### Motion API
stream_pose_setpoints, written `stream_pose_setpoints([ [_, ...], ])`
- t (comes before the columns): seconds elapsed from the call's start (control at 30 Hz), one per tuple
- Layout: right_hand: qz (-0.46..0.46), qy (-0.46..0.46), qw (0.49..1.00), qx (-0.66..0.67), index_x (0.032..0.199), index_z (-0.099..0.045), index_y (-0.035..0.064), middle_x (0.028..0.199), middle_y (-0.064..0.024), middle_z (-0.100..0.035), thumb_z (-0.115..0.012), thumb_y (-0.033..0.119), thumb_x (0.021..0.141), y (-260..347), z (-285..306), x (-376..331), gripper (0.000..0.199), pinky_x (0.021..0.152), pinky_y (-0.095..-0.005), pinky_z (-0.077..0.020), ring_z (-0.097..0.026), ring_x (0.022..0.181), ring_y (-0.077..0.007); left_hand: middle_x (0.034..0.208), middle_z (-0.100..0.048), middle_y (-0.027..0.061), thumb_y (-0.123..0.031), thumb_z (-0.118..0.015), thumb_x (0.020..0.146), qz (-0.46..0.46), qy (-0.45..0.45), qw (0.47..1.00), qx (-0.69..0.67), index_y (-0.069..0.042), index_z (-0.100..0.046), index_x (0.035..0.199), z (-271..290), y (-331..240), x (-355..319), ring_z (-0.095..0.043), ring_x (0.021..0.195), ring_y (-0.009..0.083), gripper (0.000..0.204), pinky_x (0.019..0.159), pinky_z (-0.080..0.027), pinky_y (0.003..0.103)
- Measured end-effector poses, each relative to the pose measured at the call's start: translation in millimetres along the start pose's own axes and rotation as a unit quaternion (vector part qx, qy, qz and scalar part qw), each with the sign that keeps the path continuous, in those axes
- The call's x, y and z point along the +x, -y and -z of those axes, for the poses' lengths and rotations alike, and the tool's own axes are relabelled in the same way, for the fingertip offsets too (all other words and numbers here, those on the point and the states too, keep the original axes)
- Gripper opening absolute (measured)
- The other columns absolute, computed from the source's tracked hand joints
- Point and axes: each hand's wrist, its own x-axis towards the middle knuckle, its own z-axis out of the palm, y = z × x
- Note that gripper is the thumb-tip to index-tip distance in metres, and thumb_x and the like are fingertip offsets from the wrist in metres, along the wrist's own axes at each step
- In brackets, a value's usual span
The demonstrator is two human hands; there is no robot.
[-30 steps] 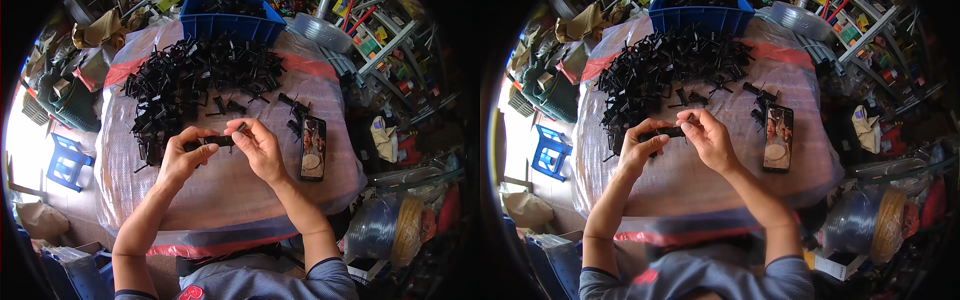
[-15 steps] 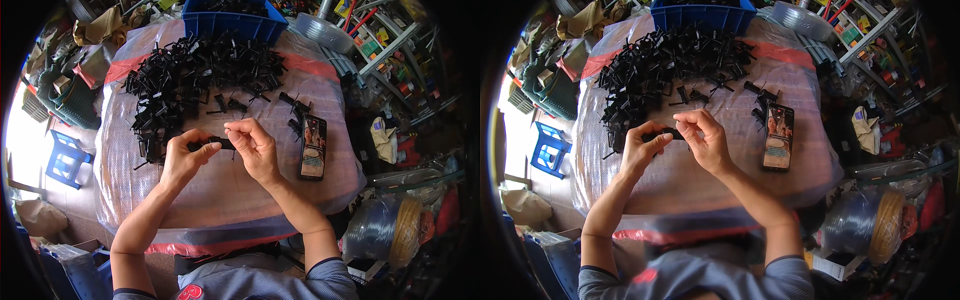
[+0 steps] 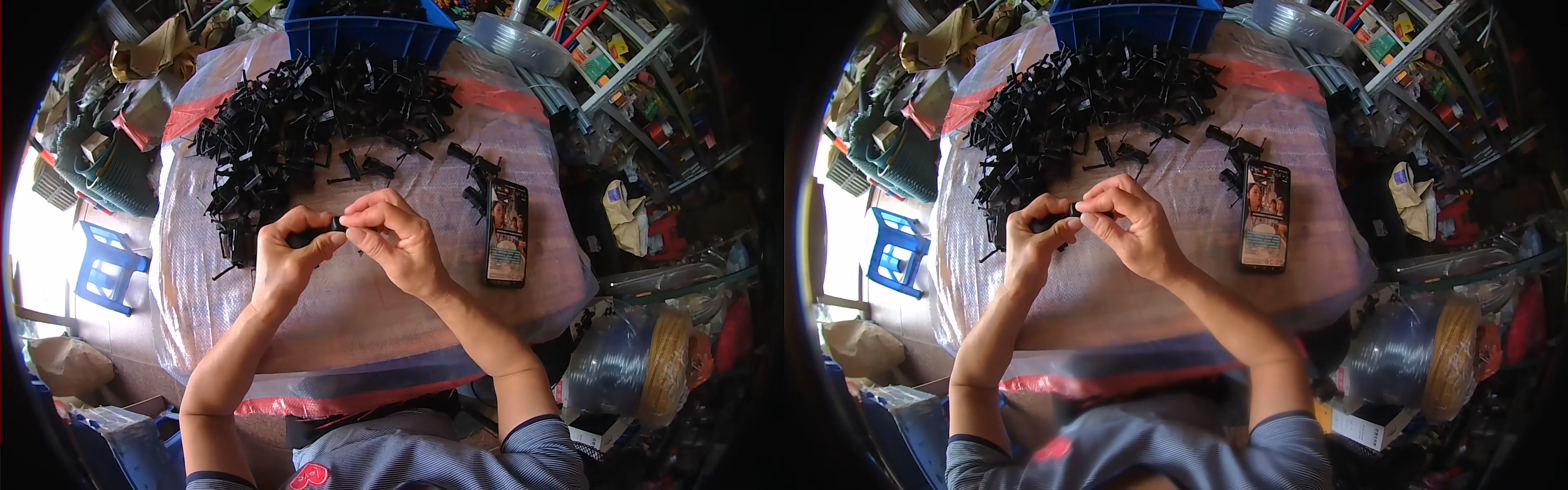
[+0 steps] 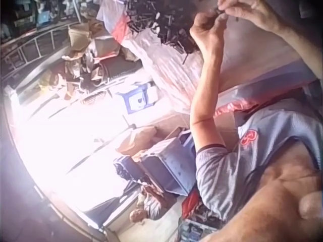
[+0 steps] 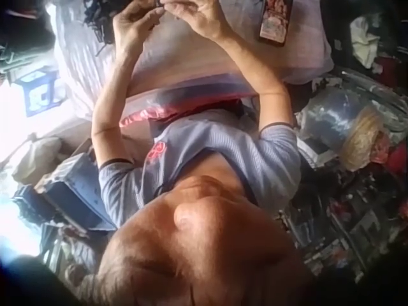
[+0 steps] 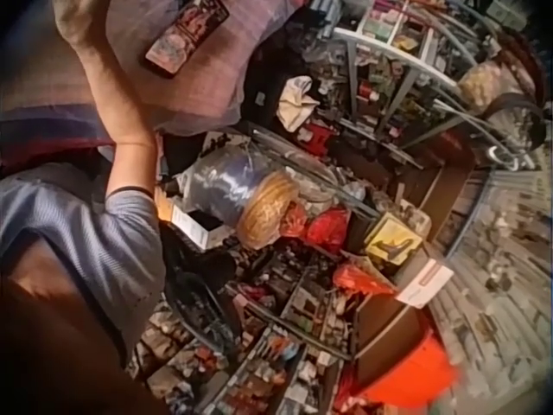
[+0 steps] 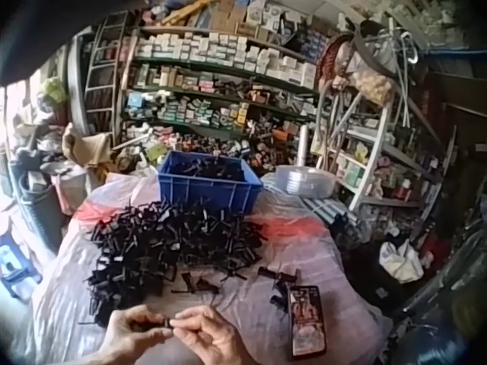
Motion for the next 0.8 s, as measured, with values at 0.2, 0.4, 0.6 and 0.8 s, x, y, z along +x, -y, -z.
stream_pose_setpoints([
  [0.2, -0.234, 0.008, 0.92, 0.314, 0.094, -0.059, 0.0013, 0.096, -0.004, -0.055, -0.058, 0.01, 0.086, 3.4, 0.4, 2.2, 0.012, 0.079, -0.0239, -0.0419, -0.051, 0.084, -0.0082, 0.075, -0.058, 0.0077, -0.002, -0.072, 0.068, -0.291, -0.017, 0.93, 0.223, 0.002, -0.062, 0.082, -4.2, -5.0, -3.0, -0.057, 0.063, 0.0149, 0.018, 0.058, -0.045, 0.025],
  [0.4, -0.296, 0.057, 0.864, 0.404, 0.088, -0.057, 0.0044, 0.084, -0.0004, -0.058, -0.059, 0.011, 0.085, -22.0, 2.8, -3.1, 0.008, 0.076, -0.0208, -0.0391, -0.052, 0.081, -0.0075, 0.072, -0.056, 0.009, -0.001, -0.071, 0.068, -0.323, -0.033, 0.91, 0.259, -0.001, -0.063, 0.083, -6.3, 2.3, -6.5, -0.056, 0.059, 0.019, 0.018, 0.054, -0.045, 0.026],
  [0.6, -0.278, 0.074, 0.913, 0.291, 0.092, -0.056, 0.0045, 0.087, -0.0015, -0.059, -0.058, 0.015, 0.086, -14.9, 6.4, -2.2, 0.013, 0.074, -0.0226, -0.0411, -0.053, 0.081, -0.0096, 0.071, -0.058, 0.0059, -0.008, -0.072, 0.072, -0.223, -0.009, 0.958, 0.182, 0.0, -0.062, 0.083, -1.3, 0.9, 2.2, -0.054, 0.059, 0.011, 0.017, 0.054, -0.042, 0.023],
  [0.8, 0.051, 0.103, 0.987, -0.116, 0.12, -0.048, 0.0002, 0.106, -0.0119, -0.056, -0.074, 0.016, 0.071, 6.1, 3.3, 1.4, 0.057, 0.085, -0.0329, -0.0454, -0.056, 0.096, -0.0257, 0.067, -0.056, 0.0036, -0.017, -0.066, 0.08, 0.052, 0.005, 0.988, -0.142, 0.0, -0.061, 0.079, 17.1, -0.8, 15.6, -0.049, 0.055, 0.0094, 0.018, 0.053, -0.038, 0.022],
])
